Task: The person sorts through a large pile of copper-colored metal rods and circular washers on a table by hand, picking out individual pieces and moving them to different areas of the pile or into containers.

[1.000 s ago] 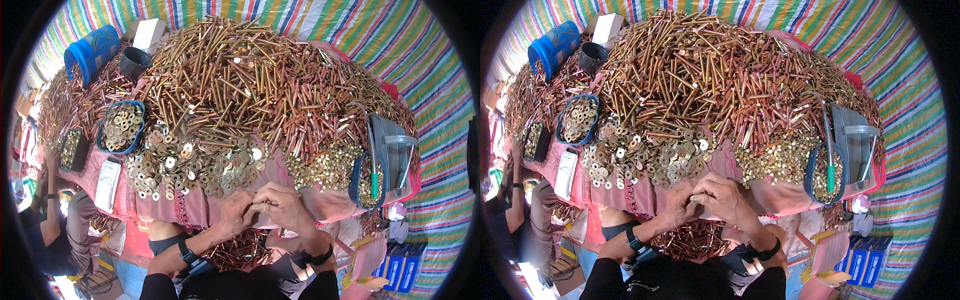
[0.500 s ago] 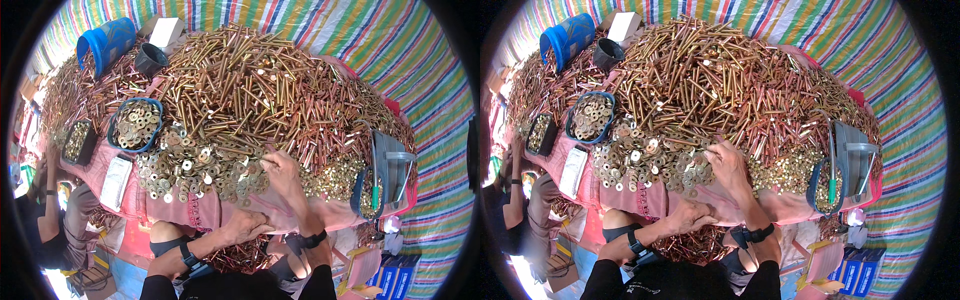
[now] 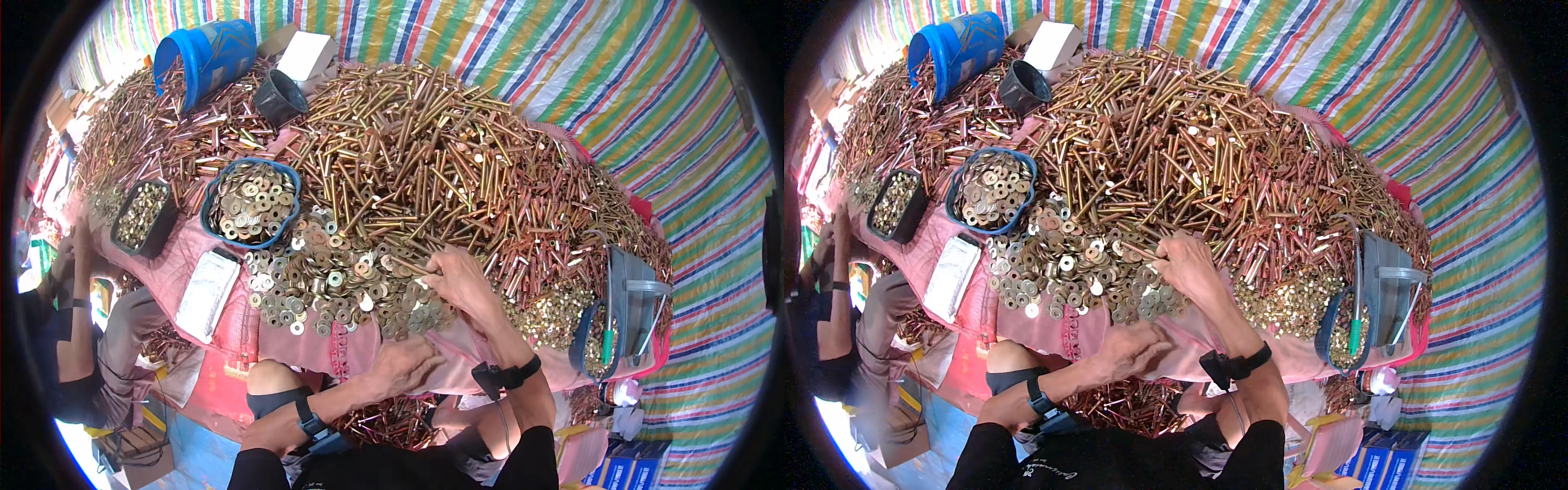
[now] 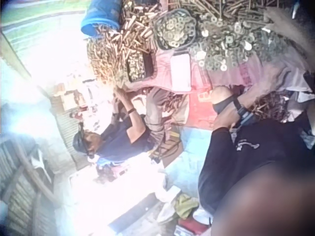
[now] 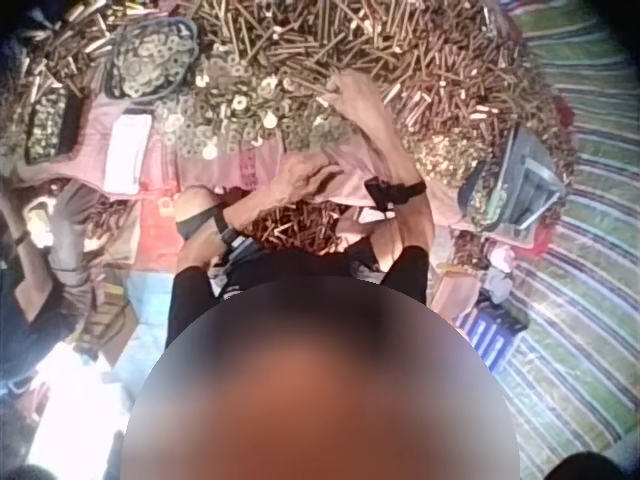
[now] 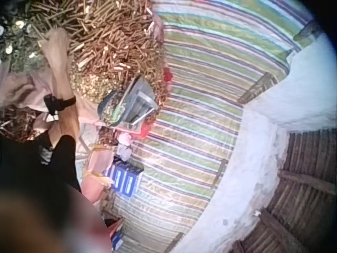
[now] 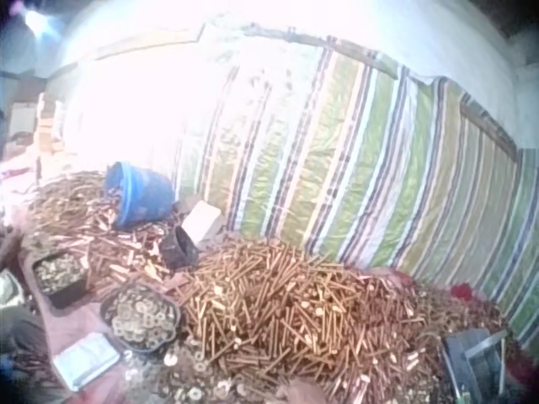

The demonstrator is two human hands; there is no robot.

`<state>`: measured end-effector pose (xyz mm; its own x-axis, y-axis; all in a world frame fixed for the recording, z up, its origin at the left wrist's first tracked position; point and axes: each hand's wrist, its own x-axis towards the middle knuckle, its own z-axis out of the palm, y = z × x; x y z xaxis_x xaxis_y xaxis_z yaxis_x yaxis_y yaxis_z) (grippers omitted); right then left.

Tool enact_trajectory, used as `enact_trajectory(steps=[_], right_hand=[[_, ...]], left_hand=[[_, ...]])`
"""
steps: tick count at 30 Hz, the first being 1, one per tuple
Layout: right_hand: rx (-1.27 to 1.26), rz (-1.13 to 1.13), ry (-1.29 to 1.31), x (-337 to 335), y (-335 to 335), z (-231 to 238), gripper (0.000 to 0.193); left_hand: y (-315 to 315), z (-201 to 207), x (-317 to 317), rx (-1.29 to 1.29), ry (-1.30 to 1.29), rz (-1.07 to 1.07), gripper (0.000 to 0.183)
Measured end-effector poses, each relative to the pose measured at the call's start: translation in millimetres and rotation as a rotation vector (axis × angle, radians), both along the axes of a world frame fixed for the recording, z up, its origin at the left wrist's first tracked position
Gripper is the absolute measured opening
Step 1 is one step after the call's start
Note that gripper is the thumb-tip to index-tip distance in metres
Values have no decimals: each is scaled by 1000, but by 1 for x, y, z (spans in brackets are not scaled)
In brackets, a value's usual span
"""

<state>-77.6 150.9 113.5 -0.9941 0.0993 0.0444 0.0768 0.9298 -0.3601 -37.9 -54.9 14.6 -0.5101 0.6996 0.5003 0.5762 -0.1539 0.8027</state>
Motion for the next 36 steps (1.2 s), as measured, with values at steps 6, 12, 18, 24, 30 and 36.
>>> enact_trajectory(steps=[6, 12, 18, 24, 30, 36], right_hand=[[-417, -58, -321, 40, -8, 27, 29], [-718, -173, -234, 31, 0, 22, 25], [-134, -183, 238, -23, 9, -21, 32], [174, -186, 41, -41, 13, -29, 36], [169, -3, 65, -30, 13, -18, 18], [-18, 143, 225, 12, 20, -2, 22]], left_hand=[[-7, 17, -39, 69, 208, 276, 55], [-13, 16, -40, -31, -16, 280, 36], [-10, 19, -27, -60, -491, 253, 14], [-6, 20, -23, 2, -669, 163, 16], [-5, 20, -20, 23, -709, 161, 20], [2, 13, -26, 232, -1059, -37, 29]])
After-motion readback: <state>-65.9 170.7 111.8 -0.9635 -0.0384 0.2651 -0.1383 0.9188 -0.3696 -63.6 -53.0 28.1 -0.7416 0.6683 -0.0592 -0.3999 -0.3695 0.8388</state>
